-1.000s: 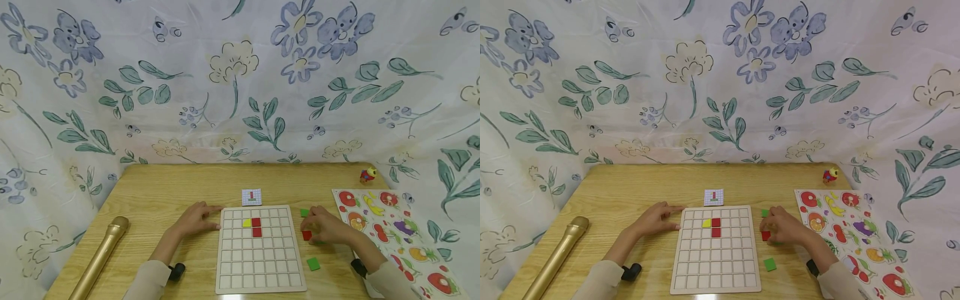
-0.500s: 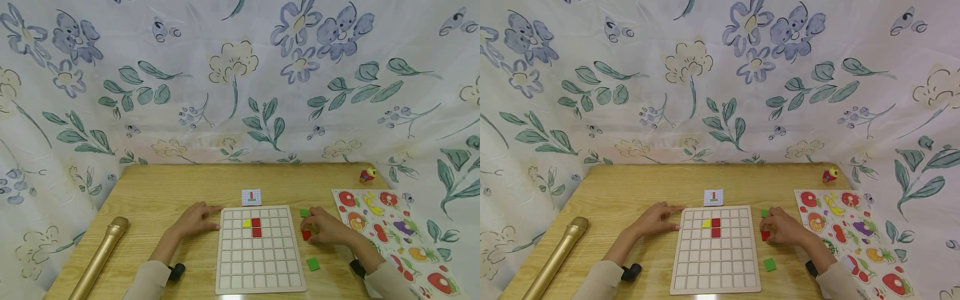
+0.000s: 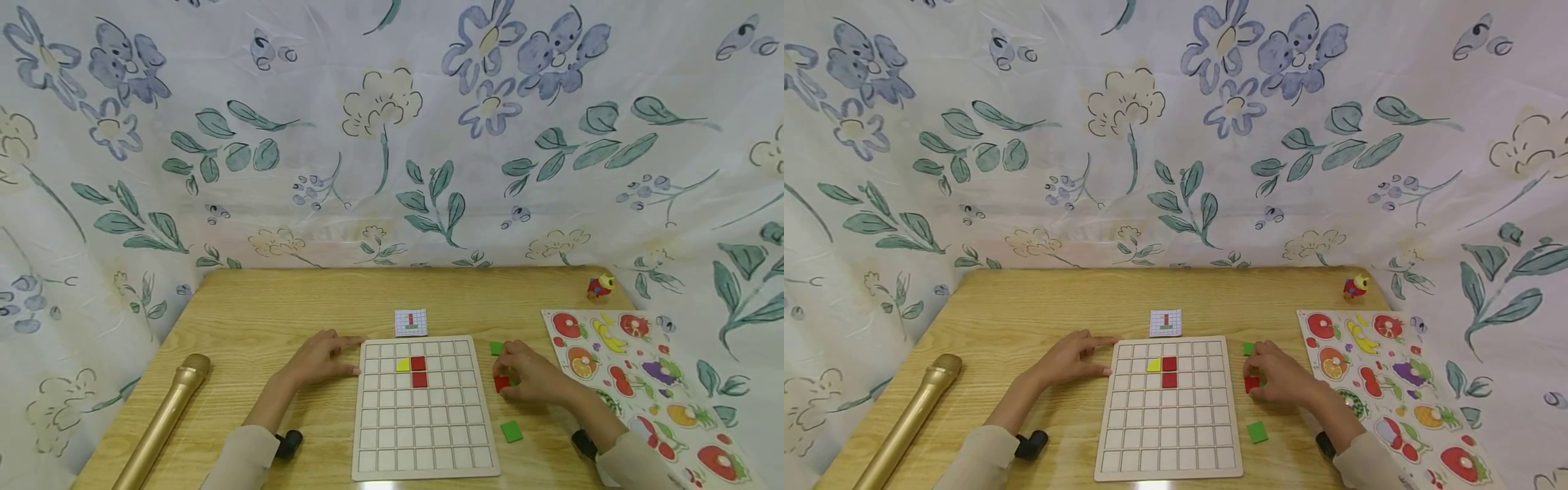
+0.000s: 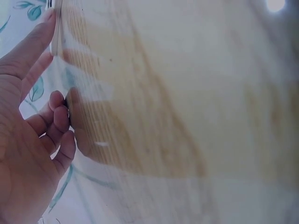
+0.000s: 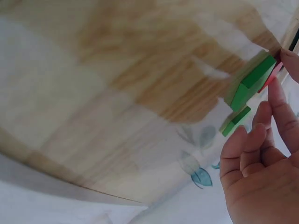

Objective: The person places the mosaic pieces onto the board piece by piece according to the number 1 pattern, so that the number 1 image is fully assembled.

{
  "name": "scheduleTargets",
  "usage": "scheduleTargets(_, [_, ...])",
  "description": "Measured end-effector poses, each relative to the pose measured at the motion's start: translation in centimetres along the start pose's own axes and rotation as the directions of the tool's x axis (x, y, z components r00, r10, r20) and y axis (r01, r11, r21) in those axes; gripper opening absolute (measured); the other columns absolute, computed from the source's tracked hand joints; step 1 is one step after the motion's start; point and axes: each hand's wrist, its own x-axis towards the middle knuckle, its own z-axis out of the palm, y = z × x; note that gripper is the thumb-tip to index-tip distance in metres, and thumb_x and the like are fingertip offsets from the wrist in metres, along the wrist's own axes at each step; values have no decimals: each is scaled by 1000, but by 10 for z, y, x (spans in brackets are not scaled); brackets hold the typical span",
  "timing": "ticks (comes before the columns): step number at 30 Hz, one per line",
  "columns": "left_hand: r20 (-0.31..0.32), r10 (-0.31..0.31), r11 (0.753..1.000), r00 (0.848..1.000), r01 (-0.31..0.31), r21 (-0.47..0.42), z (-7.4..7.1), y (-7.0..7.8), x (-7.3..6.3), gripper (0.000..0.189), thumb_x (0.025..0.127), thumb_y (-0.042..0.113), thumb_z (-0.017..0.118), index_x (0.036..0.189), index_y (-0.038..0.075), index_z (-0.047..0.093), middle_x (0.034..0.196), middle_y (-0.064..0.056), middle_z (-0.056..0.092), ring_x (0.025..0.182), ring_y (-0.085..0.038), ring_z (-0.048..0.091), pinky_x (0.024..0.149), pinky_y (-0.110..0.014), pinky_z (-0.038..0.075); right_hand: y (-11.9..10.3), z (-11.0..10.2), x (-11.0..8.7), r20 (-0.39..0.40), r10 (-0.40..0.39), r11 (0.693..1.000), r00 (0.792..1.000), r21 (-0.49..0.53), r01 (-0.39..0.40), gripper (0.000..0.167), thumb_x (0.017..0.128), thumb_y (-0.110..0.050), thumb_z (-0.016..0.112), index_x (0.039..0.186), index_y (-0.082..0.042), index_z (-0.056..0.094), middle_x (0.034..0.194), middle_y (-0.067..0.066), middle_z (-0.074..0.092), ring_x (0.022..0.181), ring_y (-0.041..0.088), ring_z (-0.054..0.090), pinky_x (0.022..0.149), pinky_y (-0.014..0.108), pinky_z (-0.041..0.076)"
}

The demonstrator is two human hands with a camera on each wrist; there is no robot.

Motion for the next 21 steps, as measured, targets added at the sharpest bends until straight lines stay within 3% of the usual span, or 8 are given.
scheduleTargets(13, [2, -3, 1000, 1000, 3, 4, 0, 0, 0, 65, 81, 49, 78, 140, 28, 59, 78, 4, 43, 72, -12, 35, 64, -28, 30, -6, -3, 1, -32, 17, 999, 999, -46, -18, 18, 75, -15, 83, 90, -15, 72, 89, -9, 47, 86, 6, 40, 74, 27, 43])
scheduleTargets(21, [5, -13, 1000, 1000, 13, -8, 0, 1, 0, 65, 81, 48, 78, 140, 27, 60, 78, 2, 42, 72, -13, 35, 64, -28, 30, -18, -2, 7, -89, -62, 998, 994, -5, 62, 19, 76, -13, 83, 91, -10, 73, 90, -5, 46, 89, 8, 42, 77, 30, 46])
